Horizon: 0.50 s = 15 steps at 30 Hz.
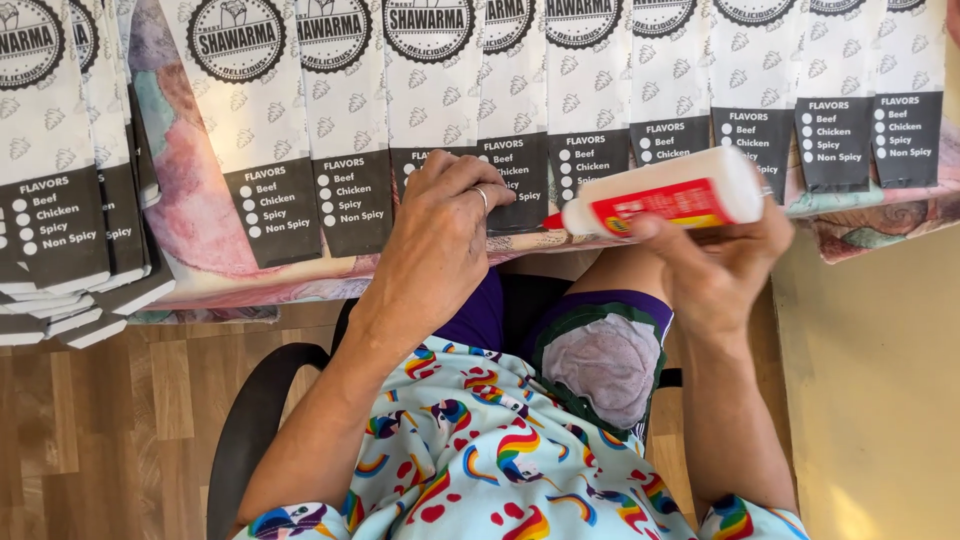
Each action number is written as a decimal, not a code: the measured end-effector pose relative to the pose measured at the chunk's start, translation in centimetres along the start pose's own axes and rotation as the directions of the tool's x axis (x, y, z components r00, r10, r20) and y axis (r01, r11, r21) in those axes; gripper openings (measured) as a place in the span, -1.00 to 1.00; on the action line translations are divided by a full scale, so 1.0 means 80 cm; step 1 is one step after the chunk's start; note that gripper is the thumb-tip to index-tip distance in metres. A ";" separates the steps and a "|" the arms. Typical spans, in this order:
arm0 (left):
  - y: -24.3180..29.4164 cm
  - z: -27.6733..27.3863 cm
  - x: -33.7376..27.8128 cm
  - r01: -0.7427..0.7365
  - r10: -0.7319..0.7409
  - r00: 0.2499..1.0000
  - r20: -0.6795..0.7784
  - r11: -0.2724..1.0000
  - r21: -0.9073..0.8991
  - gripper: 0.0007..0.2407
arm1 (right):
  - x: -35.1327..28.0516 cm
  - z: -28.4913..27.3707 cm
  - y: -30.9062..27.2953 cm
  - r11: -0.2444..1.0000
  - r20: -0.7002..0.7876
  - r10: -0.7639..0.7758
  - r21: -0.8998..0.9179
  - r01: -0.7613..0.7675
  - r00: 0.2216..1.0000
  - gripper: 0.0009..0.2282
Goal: The person is manually folding and gluing paper packaging sleeves.
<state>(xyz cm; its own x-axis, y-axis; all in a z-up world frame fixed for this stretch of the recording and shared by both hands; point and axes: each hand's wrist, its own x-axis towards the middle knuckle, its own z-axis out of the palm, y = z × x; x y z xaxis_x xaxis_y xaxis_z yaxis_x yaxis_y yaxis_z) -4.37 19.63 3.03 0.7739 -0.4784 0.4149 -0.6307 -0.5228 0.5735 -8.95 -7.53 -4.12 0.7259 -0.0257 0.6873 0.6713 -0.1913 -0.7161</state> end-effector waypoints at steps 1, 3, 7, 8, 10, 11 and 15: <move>0.003 -0.007 0.000 -0.009 0.010 1.000 0.012 0.999 -0.053 -0.72 | -0.006 -0.009 0.003 0.994 -0.072 0.095 0.069 -0.090 0.993 -0.29; 0.003 -0.024 -0.001 -0.021 0.024 0.999 0.026 0.994 -0.103 -0.70 | -0.009 -0.016 0.004 0.975 -0.139 0.192 0.144 -0.172 0.972 -0.40; -0.010 -0.055 -0.015 0.066 -0.068 0.997 0.028 0.995 0.081 -0.85 | -0.005 0.010 -0.005 0.965 -0.238 0.220 0.192 -0.177 0.946 -0.39; -0.015 -0.062 -0.018 0.065 -0.069 0.997 0.034 0.993 0.104 -0.91 | -0.001 0.021 -0.005 0.981 -0.204 0.160 0.139 -0.133 0.966 -0.34; -0.015 -0.063 -0.023 0.082 -0.086 0.995 0.052 0.994 0.079 -0.88 | 0.028 0.054 -0.025 0.966 -0.157 0.222 0.174 -0.194 0.962 -0.48; -0.016 -0.064 -0.025 0.100 -0.104 0.992 0.070 0.994 0.048 -0.85 | 0.041 0.070 -0.035 0.945 -0.107 0.283 0.200 -0.258 0.953 -0.58; -0.012 -0.073 -0.029 0.132 -0.133 0.985 0.107 0.991 0.018 -0.74 | 0.059 0.093 -0.068 0.921 -0.027 0.389 0.027 -0.388 0.921 -0.66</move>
<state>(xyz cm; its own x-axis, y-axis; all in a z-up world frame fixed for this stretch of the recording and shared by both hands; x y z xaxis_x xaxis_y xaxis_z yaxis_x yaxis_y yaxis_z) -5.25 25.37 5.63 0.8402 -0.4776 0.2569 -0.5243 -0.5941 0.6100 -8.00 0.71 2.12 0.9255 -0.1245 0.3576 0.3405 -0.1398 -0.9298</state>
